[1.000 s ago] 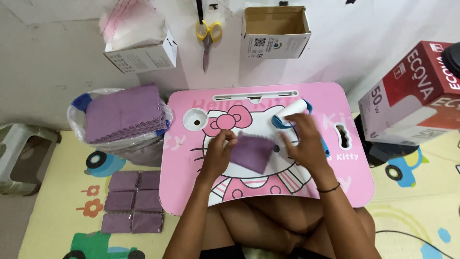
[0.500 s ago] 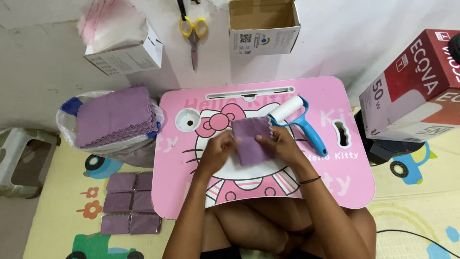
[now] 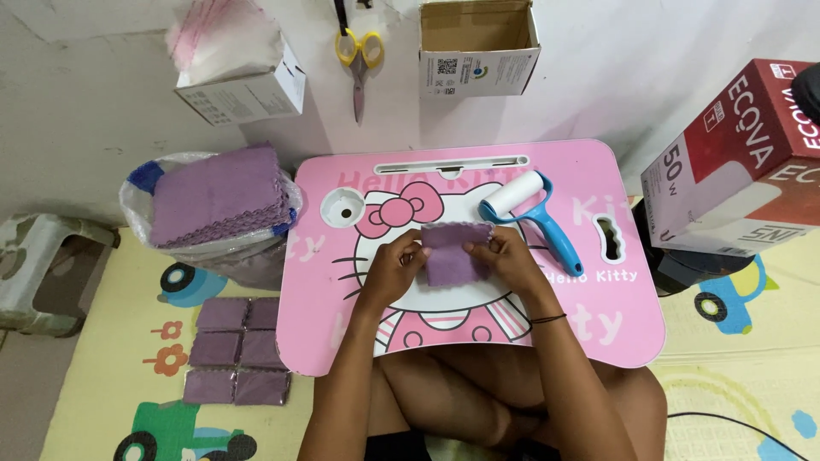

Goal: The person uses a lint roller to clean small purple fabric squares on a Hello Kitty laptop desk.

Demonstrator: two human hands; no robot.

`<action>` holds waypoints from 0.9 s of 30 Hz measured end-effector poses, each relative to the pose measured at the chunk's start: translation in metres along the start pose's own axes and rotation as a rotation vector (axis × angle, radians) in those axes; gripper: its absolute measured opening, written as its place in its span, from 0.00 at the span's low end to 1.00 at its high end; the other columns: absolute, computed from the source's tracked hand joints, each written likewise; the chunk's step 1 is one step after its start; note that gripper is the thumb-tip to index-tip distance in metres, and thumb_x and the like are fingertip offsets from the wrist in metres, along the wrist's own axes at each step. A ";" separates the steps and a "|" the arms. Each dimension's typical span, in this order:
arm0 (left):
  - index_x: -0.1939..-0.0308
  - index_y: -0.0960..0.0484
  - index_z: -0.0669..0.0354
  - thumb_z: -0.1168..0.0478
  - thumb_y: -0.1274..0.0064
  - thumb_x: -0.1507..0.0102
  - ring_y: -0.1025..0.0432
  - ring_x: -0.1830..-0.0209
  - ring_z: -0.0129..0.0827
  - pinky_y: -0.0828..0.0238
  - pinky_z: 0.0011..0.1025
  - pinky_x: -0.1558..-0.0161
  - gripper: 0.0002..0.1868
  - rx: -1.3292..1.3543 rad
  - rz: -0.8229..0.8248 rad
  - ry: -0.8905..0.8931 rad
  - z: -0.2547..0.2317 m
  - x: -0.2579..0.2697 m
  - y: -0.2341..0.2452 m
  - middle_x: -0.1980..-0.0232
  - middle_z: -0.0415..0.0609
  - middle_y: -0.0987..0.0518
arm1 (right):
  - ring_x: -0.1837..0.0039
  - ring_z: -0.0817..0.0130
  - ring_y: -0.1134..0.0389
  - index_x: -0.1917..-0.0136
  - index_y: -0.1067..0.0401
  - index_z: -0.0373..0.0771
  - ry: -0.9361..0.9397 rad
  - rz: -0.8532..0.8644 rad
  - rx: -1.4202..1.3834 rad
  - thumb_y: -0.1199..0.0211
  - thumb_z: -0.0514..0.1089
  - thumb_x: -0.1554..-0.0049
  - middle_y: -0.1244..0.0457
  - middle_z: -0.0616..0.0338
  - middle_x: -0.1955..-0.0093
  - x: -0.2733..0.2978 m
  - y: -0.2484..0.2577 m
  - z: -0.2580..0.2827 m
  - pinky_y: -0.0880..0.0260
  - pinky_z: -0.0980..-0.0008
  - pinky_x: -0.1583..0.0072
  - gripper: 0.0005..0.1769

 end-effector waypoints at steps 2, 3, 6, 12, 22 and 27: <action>0.46 0.20 0.52 0.67 0.51 0.32 0.40 0.78 0.26 0.39 0.25 0.70 0.12 0.007 0.010 -0.010 -0.003 0.002 0.001 0.73 0.42 0.20 | 0.73 0.78 0.44 0.56 0.21 0.36 0.034 0.005 -0.057 0.35 0.32 0.44 0.40 0.63 0.76 0.005 -0.003 0.012 0.45 0.79 0.66 0.04; 0.46 0.20 0.50 0.69 0.52 0.33 0.39 0.77 0.26 0.38 0.26 0.69 0.14 0.014 0.025 -0.020 -0.005 0.003 0.000 0.74 0.42 0.21 | 0.68 0.78 0.41 0.53 0.19 0.34 0.067 0.004 -0.117 0.36 0.30 0.44 0.33 0.58 0.70 0.008 -0.004 0.019 0.40 0.78 0.62 0.07; 0.48 0.20 0.51 0.71 0.53 0.33 0.38 0.76 0.29 0.38 0.27 0.68 0.15 0.032 0.035 -0.049 -0.017 0.005 0.002 0.73 0.46 0.19 | 0.59 0.68 0.31 0.53 0.19 0.32 0.107 0.051 -0.196 0.33 0.29 0.49 0.28 0.47 0.58 -0.001 -0.004 -0.002 0.31 0.70 0.55 0.09; 0.47 0.21 0.48 0.68 0.47 0.36 0.39 0.74 0.30 0.38 0.28 0.69 0.14 0.031 -0.003 -0.043 -0.017 0.008 0.005 0.70 0.45 0.17 | 0.50 0.55 0.28 0.53 0.18 0.32 0.163 0.098 -0.182 0.33 0.26 0.51 0.28 0.41 0.51 -0.002 -0.004 -0.011 0.30 0.62 0.46 0.11; 0.53 0.17 0.49 0.68 0.46 0.36 0.43 0.77 0.28 0.42 0.26 0.71 0.11 0.048 -0.049 -0.067 -0.012 0.009 0.006 0.72 0.46 0.17 | 0.55 0.62 0.30 0.52 0.19 0.31 0.124 0.075 -0.172 0.36 0.24 0.49 0.28 0.44 0.55 0.003 -0.005 -0.007 0.32 0.68 0.51 0.13; 0.54 0.17 0.47 0.72 0.52 0.35 0.43 0.77 0.26 0.40 0.24 0.71 0.15 0.061 -0.051 -0.021 -0.006 0.008 0.003 0.75 0.45 0.20 | 0.56 0.66 0.30 0.52 0.19 0.30 0.136 0.046 -0.261 0.44 0.20 0.50 0.28 0.48 0.56 0.008 -0.006 0.005 0.33 0.70 0.50 0.18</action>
Point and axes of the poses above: each hand's wrist, its own x-axis away from the middle knuckle, its own y-axis out of the back of the hand, z = x × y, the point moved 9 cm from there along -x, towards the middle knuckle
